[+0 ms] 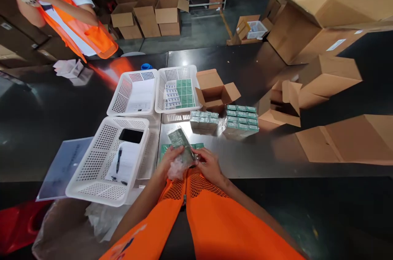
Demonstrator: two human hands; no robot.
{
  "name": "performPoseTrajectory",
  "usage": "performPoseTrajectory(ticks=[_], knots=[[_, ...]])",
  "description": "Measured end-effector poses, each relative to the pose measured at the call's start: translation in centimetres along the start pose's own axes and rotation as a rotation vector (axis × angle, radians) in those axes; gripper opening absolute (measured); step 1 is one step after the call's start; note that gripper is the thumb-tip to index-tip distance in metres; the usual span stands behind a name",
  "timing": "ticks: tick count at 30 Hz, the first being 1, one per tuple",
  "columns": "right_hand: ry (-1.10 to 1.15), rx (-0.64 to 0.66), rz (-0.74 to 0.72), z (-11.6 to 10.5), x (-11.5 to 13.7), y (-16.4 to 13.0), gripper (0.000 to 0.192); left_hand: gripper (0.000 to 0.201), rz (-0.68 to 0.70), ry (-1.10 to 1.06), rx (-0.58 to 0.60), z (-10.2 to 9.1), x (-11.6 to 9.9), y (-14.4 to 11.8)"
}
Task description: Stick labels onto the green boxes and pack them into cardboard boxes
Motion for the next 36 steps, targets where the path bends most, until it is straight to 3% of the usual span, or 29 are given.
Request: performPoseTrajectory(ticks=[4,7,9,10,13,16,19,21,26,31,36], knots=[[-0.041,-0.029,-0.016,-1.7,1.1,0.5,0.004,0.066,-0.024,0.067,0.087,0.9,0.7,-1.6],[0.045,0.086,0.011,-1.8,2.3,1.4,0.039,0.063,0.024,0.181,0.126,0.9,0.1,-2.3],[0.232,0.141,0.133,-1.8,2.0,2.1,0.060,0.056,0.041,0.283,0.191,1.2,-0.1,-2.7],[0.320,0.143,0.212,-1.7,1.5,2.5,0.060,0.053,0.037,0.338,0.240,1.5,-0.1,-2.9],[0.421,0.033,0.368,-2.5,-0.8,3.3,0.046,0.040,-0.010,0.501,0.379,2.5,0.8,-3.8],[0.454,-0.139,0.404,-5.5,-3.8,4.2,0.052,0.025,-0.032,0.601,0.397,1.9,1.3,-4.4],[0.443,-0.237,0.464,-8.8,-8.1,4.8,0.062,0.028,-0.026,0.610,0.315,-0.3,1.2,-4.8],[0.373,-0.223,0.524,-9.7,-11.1,4.9,0.057,0.036,-0.014,0.594,0.228,-2.6,0.8,-5.1],[0.092,-0.143,0.606,-7.4,-17.0,4.7,0.030,0.045,0.027,0.484,-0.049,-8.9,-0.1,-6.2],[-0.228,-0.260,0.558,-5.5,-19.2,5.1,0.029,0.044,0.053,0.376,-0.262,-12.2,-0.4,-7.5],[-0.471,-0.345,0.510,-4.3,-19.5,4.2,0.045,0.064,0.204,0.314,-0.376,-12.7,-1.7,-8.6]])
Point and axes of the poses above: each hand's wrist, its own y-axis towards the middle knuckle, its own z-axis out of the palm, x = y × z, the point moved 10 cm from there along y, towards the middle knuckle, and after that the axes turned 10 degrees about z, right-handed, at the moved point
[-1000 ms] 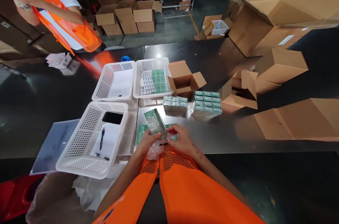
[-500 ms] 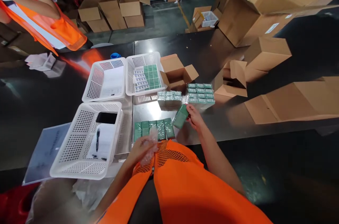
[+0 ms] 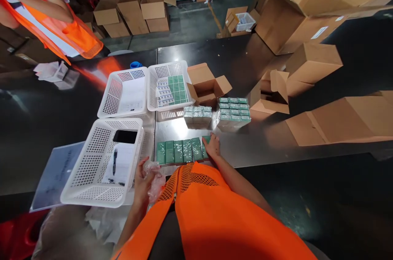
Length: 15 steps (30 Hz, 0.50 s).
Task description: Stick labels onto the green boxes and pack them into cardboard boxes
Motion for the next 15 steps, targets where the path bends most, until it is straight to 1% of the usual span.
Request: performPoseTrajectory(ticks=[1,3,4,5,7,9,12,13,15], knots=[[-0.033,-0.001,-0.028,0.2,0.3,-0.4,0.047,0.065,-0.002,0.001,0.012,0.1,0.1,-0.1],[-0.094,-0.007,-0.099,0.1,1.3,-1.0,0.052,0.052,-0.020,-0.013,0.057,0.6,0.4,-0.4],[-0.122,-0.022,-0.135,-0.3,2.1,-1.1,0.055,0.043,-0.027,-0.031,0.080,0.9,0.6,-0.4],[-0.147,-0.046,-0.170,-1.0,3.0,-1.1,0.058,0.040,-0.033,-0.046,0.099,1.2,0.7,-0.5],[-0.191,-0.108,-0.239,-2.7,5.5,-0.5,0.063,0.047,-0.054,-0.056,0.123,1.8,0.9,-0.5],[-0.230,-0.154,-0.315,-4.4,8.4,0.7,0.063,0.050,-0.082,-0.044,0.144,2.4,1.1,-0.3],[-0.282,-0.159,-0.417,-5.8,11.9,2.5,0.048,0.044,-0.101,-0.026,0.183,3.8,1.1,0.3],[-0.297,-0.151,-0.435,-6.0,12.5,2.9,0.041,0.044,-0.101,-0.028,0.200,4.4,1.0,0.7],[-0.319,-0.133,-0.445,-6.1,12.7,3.3,0.028,0.044,-0.097,-0.044,0.240,5.8,0.9,1.4]])
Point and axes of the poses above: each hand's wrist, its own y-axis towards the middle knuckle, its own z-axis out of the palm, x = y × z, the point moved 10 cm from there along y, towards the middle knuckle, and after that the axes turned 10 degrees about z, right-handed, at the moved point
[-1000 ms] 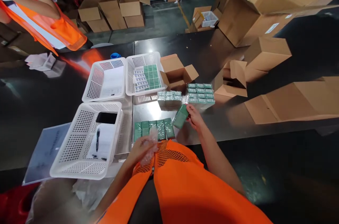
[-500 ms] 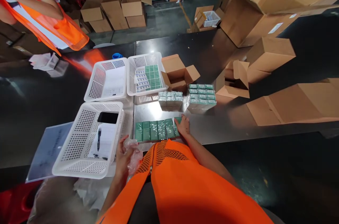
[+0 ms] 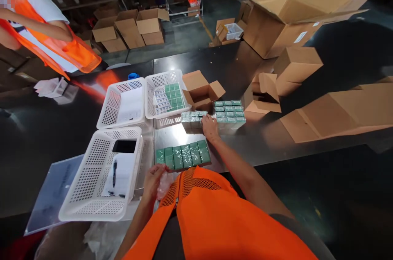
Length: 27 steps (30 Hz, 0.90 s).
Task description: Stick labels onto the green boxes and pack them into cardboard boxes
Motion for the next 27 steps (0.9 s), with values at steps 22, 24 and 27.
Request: performPoseTrajectory(ticks=[22,24,27], knots=[[0.239,-0.034,0.094,-1.2,-3.4,5.3,0.030,0.045,-0.264,-0.094,0.111,4.2,7.3,3.1],[0.228,-0.031,0.103,-0.8,-3.3,5.9,0.032,0.045,-0.278,-0.124,0.069,3.5,8.1,2.8],[0.206,-0.011,0.102,-0.1,-3.0,6.3,0.027,0.046,-0.286,-0.162,0.024,2.8,8.8,2.4]])
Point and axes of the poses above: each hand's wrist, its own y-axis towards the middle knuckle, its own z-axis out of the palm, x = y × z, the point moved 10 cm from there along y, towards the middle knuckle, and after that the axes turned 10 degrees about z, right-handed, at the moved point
